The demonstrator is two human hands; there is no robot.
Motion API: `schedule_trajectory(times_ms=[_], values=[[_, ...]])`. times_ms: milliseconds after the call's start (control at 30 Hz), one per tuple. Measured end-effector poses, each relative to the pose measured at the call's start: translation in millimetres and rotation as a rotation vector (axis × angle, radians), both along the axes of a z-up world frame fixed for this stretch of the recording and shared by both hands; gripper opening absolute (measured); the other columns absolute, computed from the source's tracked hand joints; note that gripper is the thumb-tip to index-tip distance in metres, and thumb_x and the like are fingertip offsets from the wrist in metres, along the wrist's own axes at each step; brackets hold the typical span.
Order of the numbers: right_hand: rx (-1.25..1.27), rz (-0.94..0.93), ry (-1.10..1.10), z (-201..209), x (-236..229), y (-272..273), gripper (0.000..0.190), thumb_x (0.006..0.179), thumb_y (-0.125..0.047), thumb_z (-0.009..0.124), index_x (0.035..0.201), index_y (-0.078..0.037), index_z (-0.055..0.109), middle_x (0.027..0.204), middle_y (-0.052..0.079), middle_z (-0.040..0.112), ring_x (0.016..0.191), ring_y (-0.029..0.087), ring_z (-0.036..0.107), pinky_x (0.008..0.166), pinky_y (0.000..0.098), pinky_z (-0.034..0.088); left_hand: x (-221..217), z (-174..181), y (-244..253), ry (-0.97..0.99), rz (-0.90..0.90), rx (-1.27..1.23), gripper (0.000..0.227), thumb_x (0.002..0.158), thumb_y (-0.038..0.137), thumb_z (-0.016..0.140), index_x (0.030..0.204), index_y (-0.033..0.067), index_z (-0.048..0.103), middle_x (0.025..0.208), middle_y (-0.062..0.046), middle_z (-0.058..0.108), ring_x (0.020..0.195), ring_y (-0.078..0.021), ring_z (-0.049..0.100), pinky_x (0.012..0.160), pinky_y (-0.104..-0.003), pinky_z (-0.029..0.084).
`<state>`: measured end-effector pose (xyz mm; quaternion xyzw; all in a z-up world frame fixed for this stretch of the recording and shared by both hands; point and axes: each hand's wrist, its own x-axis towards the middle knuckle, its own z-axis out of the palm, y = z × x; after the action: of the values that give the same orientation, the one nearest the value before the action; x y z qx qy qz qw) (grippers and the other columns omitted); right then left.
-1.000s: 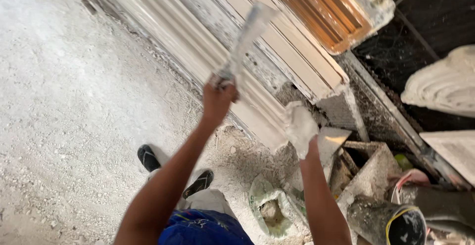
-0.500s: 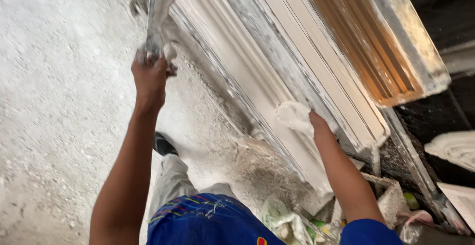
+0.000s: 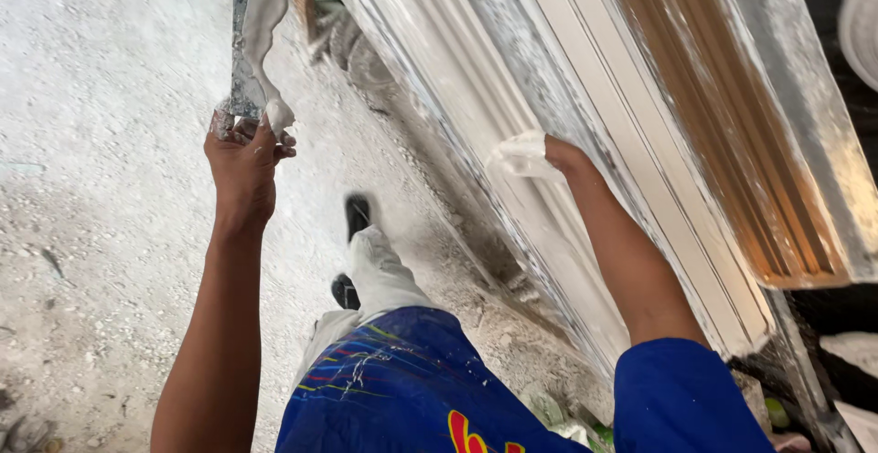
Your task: The person pours a white liquid mixture from a bucket into a long rectangular mold and spreads it with a trowel. They repeat this process, smoothing the surface and scraping excess material back into the bucket.
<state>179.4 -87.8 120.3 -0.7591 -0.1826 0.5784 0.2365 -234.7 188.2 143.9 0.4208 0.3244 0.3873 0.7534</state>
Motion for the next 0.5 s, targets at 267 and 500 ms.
schedule_trajectory(times_ms=[267, 500], values=[[0.073, 0.054, -0.039, 12, 47, 255, 0.031, 0.091, -0.027, 0.072, 0.113, -0.005, 0.075, 0.113, 0.007, 0.074, 0.102, 0.017, 0.07, 0.089, 0.0337, 0.058, 40, -4, 195, 0.021, 0.049, 0.07, 0.021, 0.102, 0.009, 0.068, 0.119, -0.0022, 0.062, 0.098, -0.01, 0.072, 0.076, -0.0152, 0.07, 0.067, -0.031, 0.06], [0.229, 0.016, -0.045, 12, 96, 501, 0.033, 0.096, -0.024, 0.067, 0.118, 0.0, 0.073, 0.114, 0.011, 0.077, 0.102, 0.017, 0.073, 0.088, 0.0307, 0.059, 76, 15, 372, -0.03, 0.106, 0.036, 0.022, 0.1, 0.01, 0.07, 0.116, -0.002, 0.061, 0.097, -0.009, 0.071, 0.077, -0.0149, 0.069, 0.069, -0.031, 0.06]])
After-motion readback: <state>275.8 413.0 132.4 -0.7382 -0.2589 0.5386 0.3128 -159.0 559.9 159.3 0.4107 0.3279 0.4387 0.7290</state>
